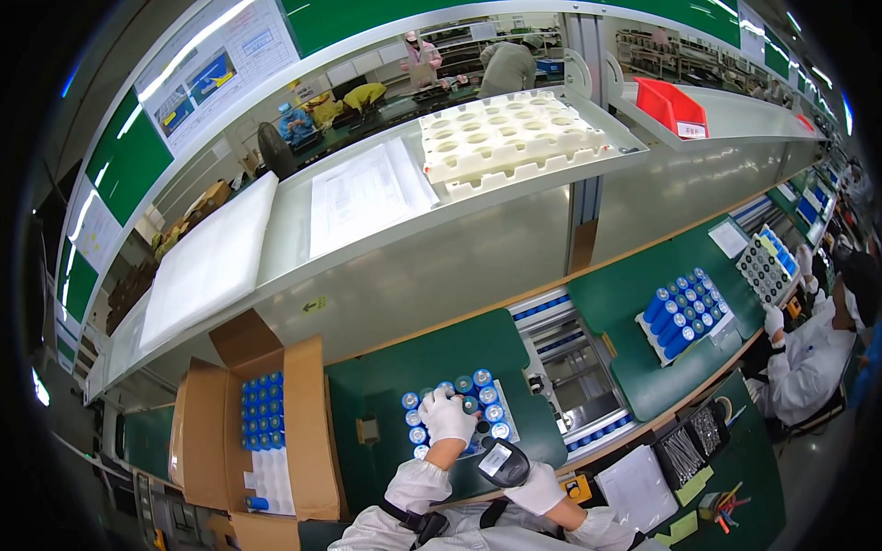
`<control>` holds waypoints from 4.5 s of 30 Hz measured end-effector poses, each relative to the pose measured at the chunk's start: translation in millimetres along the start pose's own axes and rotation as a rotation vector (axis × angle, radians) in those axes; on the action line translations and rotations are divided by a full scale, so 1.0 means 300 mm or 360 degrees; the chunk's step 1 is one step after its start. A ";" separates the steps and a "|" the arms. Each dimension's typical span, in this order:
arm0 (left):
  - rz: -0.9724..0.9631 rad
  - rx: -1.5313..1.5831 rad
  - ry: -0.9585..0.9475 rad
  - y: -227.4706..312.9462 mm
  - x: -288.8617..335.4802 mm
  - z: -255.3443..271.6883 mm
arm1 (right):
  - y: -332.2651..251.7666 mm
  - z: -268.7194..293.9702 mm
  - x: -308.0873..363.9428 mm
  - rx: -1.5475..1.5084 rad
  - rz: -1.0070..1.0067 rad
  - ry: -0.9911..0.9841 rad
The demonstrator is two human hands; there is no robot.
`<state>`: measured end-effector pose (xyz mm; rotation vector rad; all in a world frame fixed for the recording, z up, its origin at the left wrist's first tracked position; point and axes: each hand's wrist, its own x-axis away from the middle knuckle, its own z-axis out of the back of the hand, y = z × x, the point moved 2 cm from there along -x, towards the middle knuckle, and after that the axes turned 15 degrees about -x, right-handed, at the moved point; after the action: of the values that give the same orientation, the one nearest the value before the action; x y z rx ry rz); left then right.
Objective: The person transfers batteries from a box into a tray, scans each battery with a handheld scanner, and then uses a computer mouse and keyboard.
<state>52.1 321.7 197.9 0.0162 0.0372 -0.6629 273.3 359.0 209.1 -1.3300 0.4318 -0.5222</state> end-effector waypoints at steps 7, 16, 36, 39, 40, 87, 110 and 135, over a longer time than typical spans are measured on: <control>0.0080 -0.0028 -0.0059 0.010 -0.021 0.005 | -0.017 -0.006 -0.009 0.0033 0.0031 -0.0017; 0.0054 -0.0027 0.0052 -0.030 0.004 0.018 | 0.017 -0.061 -0.021 -0.0016 0.0000 0.0000; 0.1436 -0.0632 -0.0676 -1.835 0.656 0.133 | -0.040 -0.285 -0.085 -0.0095 -0.0168 -0.0301; 0.1455 -0.0680 -0.0706 -1.856 0.641 0.098 | -0.088 -0.329 -0.091 -0.0135 -0.0146 -0.0306; 0.1455 -0.0676 -0.0704 -1.867 0.636 0.082 | -0.080 -0.341 -0.094 -0.0123 -0.0103 -0.0332; 0.0670 0.4046 -0.0635 -0.638 0.162 0.166 | -0.267 -0.352 -0.050 0.0073 0.0314 -0.0833; 0.0456 0.2523 -0.0602 -0.115 0.088 0.129 | -0.115 -0.071 0.064 0.0113 0.0103 -0.0269; -0.0099 -0.0062 0.0001 0.019 0.101 -0.007 | -0.085 -0.020 0.060 0.0072 -0.0160 -0.0216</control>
<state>79.4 307.5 194.6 -0.0221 0.0513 -0.7243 281.6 339.6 232.9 -1.3392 0.2409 -0.5183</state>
